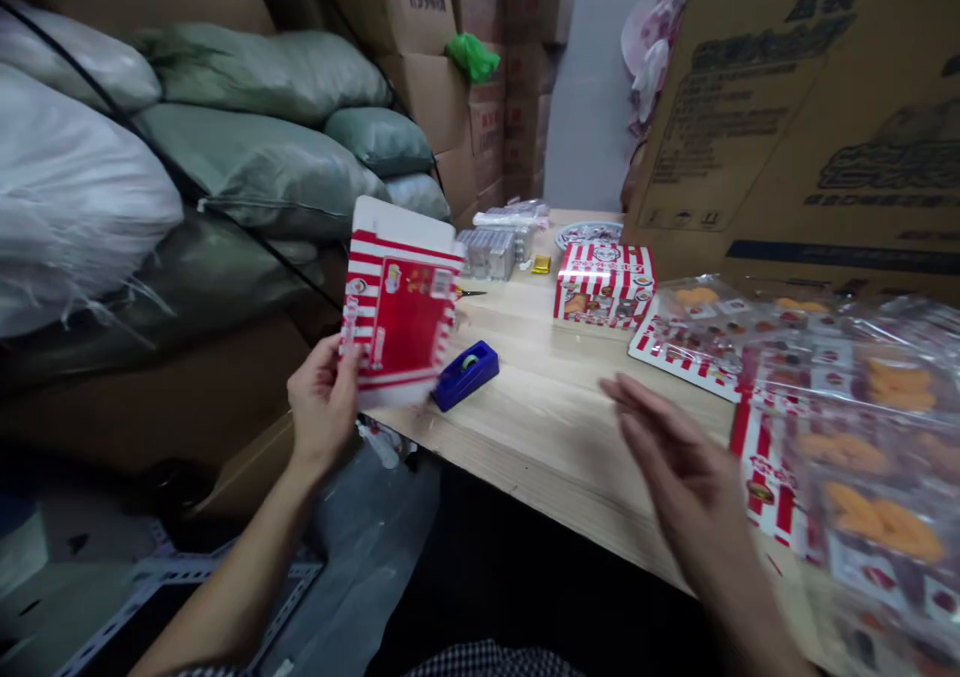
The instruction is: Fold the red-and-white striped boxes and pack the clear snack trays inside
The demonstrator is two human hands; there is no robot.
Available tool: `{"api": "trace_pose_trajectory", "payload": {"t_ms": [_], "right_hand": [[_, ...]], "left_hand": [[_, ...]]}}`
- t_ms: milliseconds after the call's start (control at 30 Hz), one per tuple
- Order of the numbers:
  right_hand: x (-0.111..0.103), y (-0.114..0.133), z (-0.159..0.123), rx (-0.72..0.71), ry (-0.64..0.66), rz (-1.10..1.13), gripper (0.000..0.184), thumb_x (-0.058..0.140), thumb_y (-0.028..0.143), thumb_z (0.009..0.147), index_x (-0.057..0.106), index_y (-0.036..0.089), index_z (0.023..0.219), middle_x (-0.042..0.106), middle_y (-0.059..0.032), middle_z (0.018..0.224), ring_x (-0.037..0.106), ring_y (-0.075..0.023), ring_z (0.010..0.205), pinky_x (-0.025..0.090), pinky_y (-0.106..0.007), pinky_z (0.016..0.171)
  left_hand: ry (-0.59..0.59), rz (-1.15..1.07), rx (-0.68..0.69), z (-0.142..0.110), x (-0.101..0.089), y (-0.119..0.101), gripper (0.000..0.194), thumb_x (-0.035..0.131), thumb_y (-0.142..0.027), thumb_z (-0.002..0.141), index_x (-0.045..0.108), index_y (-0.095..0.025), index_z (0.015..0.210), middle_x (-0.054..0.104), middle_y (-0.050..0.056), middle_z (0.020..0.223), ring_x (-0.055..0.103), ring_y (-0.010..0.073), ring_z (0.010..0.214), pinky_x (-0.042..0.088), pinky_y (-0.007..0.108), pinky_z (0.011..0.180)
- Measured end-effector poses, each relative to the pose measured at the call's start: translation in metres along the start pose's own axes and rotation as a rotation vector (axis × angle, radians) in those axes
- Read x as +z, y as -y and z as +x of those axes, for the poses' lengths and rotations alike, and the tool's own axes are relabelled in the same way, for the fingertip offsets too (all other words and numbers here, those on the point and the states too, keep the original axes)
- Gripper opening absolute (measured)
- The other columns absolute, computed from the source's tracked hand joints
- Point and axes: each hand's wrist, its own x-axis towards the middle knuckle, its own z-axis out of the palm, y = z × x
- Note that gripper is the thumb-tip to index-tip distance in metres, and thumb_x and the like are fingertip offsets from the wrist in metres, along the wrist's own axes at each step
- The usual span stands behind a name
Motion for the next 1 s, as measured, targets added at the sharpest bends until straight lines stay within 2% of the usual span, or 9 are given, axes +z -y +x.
{"api": "trace_pose_trajectory", "payload": {"t_ms": [33, 100, 167, 267, 367, 500, 800, 900, 1000], "right_hand": [[0.01, -0.008, -0.005, 0.01, 0.032, 0.053, 0.051, 0.077, 0.044, 0.084, 0.063, 0.036, 0.133, 0.065, -0.0035, 0.138, 0.055, -0.0272, 0.133, 0.039, -0.047, 0.118], [0.028, -0.026, -0.018, 0.087, 0.099, 0.236, 0.064, 0.079, 0.049, 0.081, 0.057, 0.038, 0.139, 0.067, -0.003, 0.136, 0.06, -0.0282, 0.13, 0.042, -0.05, 0.115], [0.04, -0.044, -0.032, 0.252, 0.043, 0.362, 0.053, 0.08, 0.05, 0.079, 0.066, 0.031, 0.127, 0.074, -0.0055, 0.125, 0.068, -0.0305, 0.117, 0.052, -0.051, 0.105], [0.04, -0.062, -0.053, 0.403, -0.124, 0.417, 0.045, 0.082, 0.047, 0.077, 0.071, 0.026, 0.115, 0.078, -0.0064, 0.114, 0.073, -0.0319, 0.107, 0.058, -0.05, 0.096], [0.026, -0.069, -0.068, 0.434, -0.284, 0.405, 0.054, 0.085, 0.046, 0.074, 0.069, 0.027, 0.122, 0.078, -0.0048, 0.116, 0.073, -0.032, 0.107, 0.06, -0.049, 0.094], [0.011, -0.072, -0.073, 0.453, -0.366, 0.396, 0.062, 0.085, 0.045, 0.073, 0.066, 0.026, 0.128, 0.077, -0.0057, 0.118, 0.073, -0.0333, 0.108, 0.061, -0.049, 0.093], [0.0, -0.08, -0.066, 0.418, -0.346, 0.344, 0.048, 0.087, 0.044, 0.069, 0.072, 0.021, 0.109, 0.08, -0.0075, 0.106, 0.075, -0.0347, 0.1, 0.06, -0.051, 0.092], [-0.002, -0.082, -0.068, 0.465, -0.346, 0.354, 0.05, 0.089, 0.042, 0.067, 0.072, 0.022, 0.109, 0.08, -0.0072, 0.107, 0.075, -0.0346, 0.102, 0.058, -0.052, 0.095], [-0.01, -0.082, -0.073, 0.497, -0.247, 0.396, 0.053, 0.089, 0.045, 0.066, 0.073, 0.024, 0.112, 0.079, -0.0071, 0.111, 0.073, -0.0339, 0.105, 0.056, -0.052, 0.097]], "left_hand": [[0.084, -0.204, -0.116, -0.02, 0.005, -0.011, 0.043, 0.06, -0.049, 0.093, 0.064, -0.018, 0.123, 0.076, 0.008, 0.107, 0.071, 0.0212, 0.089, 0.055, 0.03, 0.081], [0.366, -0.507, -0.367, -0.061, 0.021, -0.023, 0.05, 0.07, -0.047, 0.087, 0.061, -0.02, 0.129, 0.077, 0.008, 0.106, 0.073, 0.0217, 0.086, 0.058, 0.032, 0.08], [0.544, -0.646, -0.523, -0.098, 0.04, -0.025, 0.049, 0.072, -0.044, 0.086, 0.063, -0.02, 0.127, 0.077, 0.01, 0.109, 0.074, 0.0222, 0.09, 0.058, 0.034, 0.084], [0.64, -0.571, -0.493, -0.138, 0.067, -0.021, 0.042, 0.068, -0.042, 0.09, 0.067, -0.021, 0.126, 0.072, 0.011, 0.124, 0.07, 0.0238, 0.107, 0.053, 0.036, 0.097], [0.675, -0.401, -0.375, -0.162, 0.088, -0.022, 0.048, 0.076, -0.041, 0.082, 0.068, -0.022, 0.125, 0.069, 0.01, 0.129, 0.065, 0.026, 0.118, 0.05, 0.038, 0.104], [0.778, -0.428, -0.462, -0.181, 0.103, -0.034, 0.06, 0.083, -0.04, 0.074, 0.065, -0.023, 0.128, 0.071, 0.01, 0.125, 0.069, 0.0262, 0.11, 0.055, 0.04, 0.099], [0.937, -0.534, -0.566, -0.191, 0.107, -0.051, 0.038, 0.069, -0.042, 0.088, 0.07, -0.019, 0.119, 0.076, 0.008, 0.11, 0.072, 0.0241, 0.096, 0.058, 0.034, 0.087], [0.899, -0.537, -0.617, -0.188, 0.109, -0.048, 0.033, 0.067, -0.043, 0.09, 0.071, -0.019, 0.113, 0.077, 0.006, 0.107, 0.072, 0.0234, 0.091, 0.059, 0.032, 0.081], [0.854, -0.569, -0.674, -0.185, 0.109, -0.043, 0.03, 0.067, -0.043, 0.09, 0.073, -0.018, 0.107, 0.077, 0.007, 0.108, 0.072, 0.025, 0.098, 0.058, 0.033, 0.085]]}}
